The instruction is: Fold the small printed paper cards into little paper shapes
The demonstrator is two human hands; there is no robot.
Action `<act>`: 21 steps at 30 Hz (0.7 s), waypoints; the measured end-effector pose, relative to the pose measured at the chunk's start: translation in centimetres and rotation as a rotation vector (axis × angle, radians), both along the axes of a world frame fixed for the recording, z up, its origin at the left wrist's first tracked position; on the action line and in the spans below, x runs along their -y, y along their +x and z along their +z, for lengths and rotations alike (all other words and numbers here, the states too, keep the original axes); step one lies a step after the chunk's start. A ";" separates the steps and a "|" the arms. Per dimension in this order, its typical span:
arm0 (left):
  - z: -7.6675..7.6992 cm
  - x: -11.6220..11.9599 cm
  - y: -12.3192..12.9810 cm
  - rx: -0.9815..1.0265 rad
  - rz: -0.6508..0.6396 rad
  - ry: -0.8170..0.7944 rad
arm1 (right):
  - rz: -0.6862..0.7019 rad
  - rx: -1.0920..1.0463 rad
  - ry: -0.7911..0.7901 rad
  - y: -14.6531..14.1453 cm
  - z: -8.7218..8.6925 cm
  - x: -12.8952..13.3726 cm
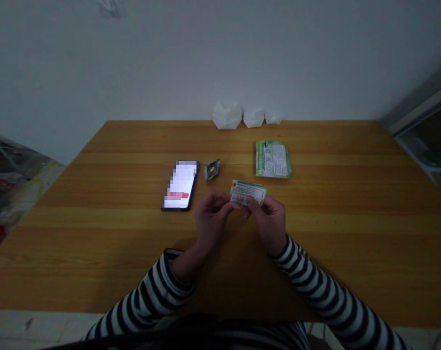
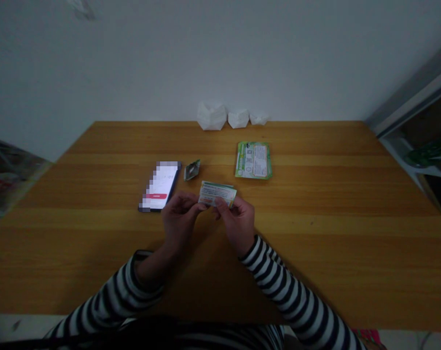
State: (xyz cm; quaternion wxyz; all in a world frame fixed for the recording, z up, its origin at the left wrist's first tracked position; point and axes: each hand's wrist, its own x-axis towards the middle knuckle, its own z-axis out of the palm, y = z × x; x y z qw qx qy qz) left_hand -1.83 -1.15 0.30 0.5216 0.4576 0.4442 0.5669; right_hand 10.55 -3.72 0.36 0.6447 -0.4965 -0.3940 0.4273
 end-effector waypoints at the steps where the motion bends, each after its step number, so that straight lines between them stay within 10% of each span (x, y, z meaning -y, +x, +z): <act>1: 0.0 0.0 0.0 -0.014 0.014 0.001 | -0.002 -0.001 0.000 0.0 0.0 0.0; 21: -0.1 0.4 0.5 0.133 -0.092 -0.224 | 0.010 0.159 -0.042 1.3 0.0 -0.4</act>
